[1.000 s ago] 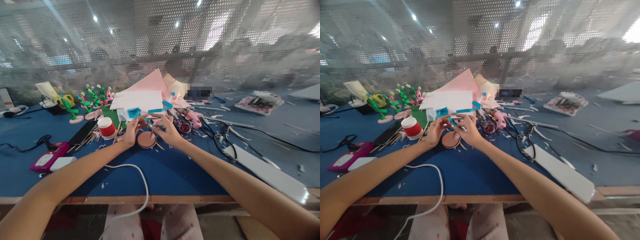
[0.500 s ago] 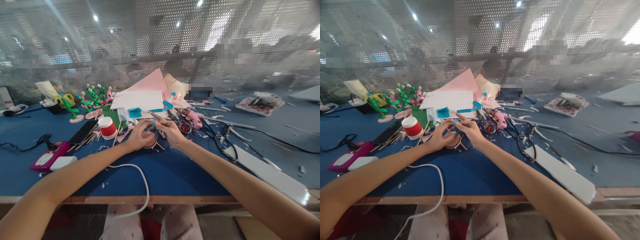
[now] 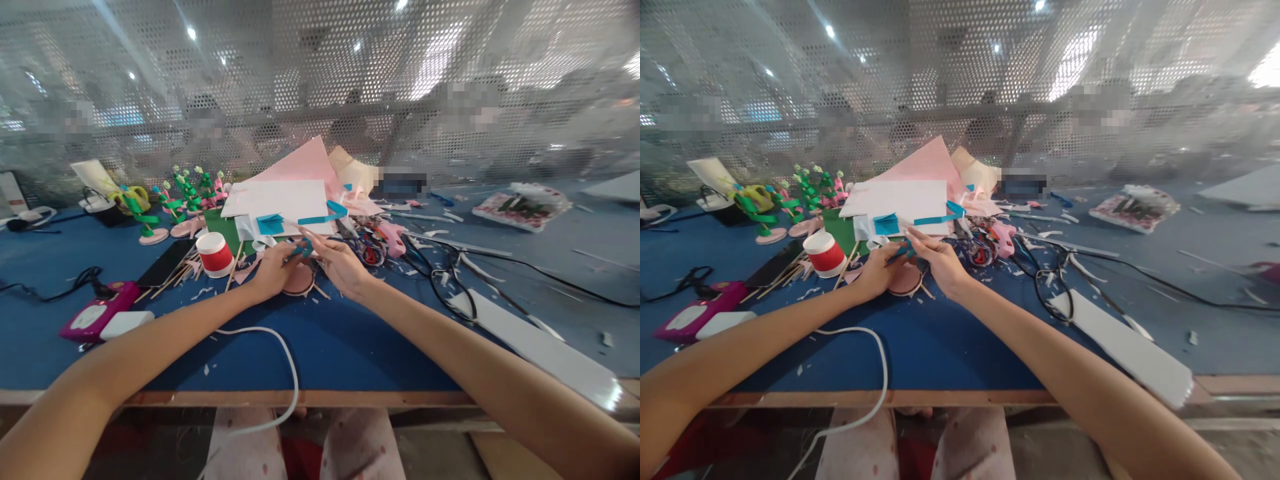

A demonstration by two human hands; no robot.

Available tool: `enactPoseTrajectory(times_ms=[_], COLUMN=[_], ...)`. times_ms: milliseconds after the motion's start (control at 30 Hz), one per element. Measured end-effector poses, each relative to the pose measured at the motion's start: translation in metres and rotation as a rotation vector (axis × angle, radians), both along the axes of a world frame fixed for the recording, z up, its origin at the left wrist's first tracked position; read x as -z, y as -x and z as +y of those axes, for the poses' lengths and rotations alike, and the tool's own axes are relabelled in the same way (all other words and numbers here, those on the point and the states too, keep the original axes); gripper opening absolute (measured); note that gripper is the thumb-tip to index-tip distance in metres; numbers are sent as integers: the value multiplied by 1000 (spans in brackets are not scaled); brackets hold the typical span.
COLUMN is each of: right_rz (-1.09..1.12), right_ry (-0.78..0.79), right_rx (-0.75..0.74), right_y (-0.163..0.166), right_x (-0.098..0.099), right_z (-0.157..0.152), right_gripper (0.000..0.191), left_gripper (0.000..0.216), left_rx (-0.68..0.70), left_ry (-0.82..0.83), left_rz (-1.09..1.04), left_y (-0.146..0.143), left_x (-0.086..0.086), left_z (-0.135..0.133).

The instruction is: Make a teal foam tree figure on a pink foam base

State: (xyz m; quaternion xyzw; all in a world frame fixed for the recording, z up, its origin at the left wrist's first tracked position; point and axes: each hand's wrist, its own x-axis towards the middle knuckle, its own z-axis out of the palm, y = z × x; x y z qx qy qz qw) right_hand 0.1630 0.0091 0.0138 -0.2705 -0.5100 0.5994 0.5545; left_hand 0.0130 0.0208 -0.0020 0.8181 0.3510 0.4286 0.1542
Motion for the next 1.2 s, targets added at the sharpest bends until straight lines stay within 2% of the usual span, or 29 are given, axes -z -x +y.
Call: enactPoseTrajectory(times_ms=[167,267,333,433,567,667,800,967,1200], right_rz=[-16,-80,-209,-523,-882,-1085,-1235,-1303,-1240], right_ry=[-10,-95,-221,-458,-728,-928,-1064,-1105,-1085], right_rx=[83,132,179,306,457,427,388,312,229], right_y=[0,-1,-2,-7,-17,-24,-29,-28,-26], right_x=[5,8,8,8,10,10,5,2,9], right_z=[4,6,7,7,12,18,20,18,25], right_gripper=[22,25,30,41,57,65,64,54,43], left_gripper=[22,26,30,36,47,51,53,50,37], left_rx=[61,74,98,145,233,268,178,147,194], left_ry=[-140,-113,-92,-55,176,341,329,328,539], left_rz=[145,177,154,40,-173,-320,-332,-327,-554], left_y=[-2,-1,-1,0,0,-1,-1,0,0], left_x=[0,1,0,-2,-4,-4,-5,-7,5], left_z=[-4,-3,-3,-3,-5,-5,-6,-5,8])
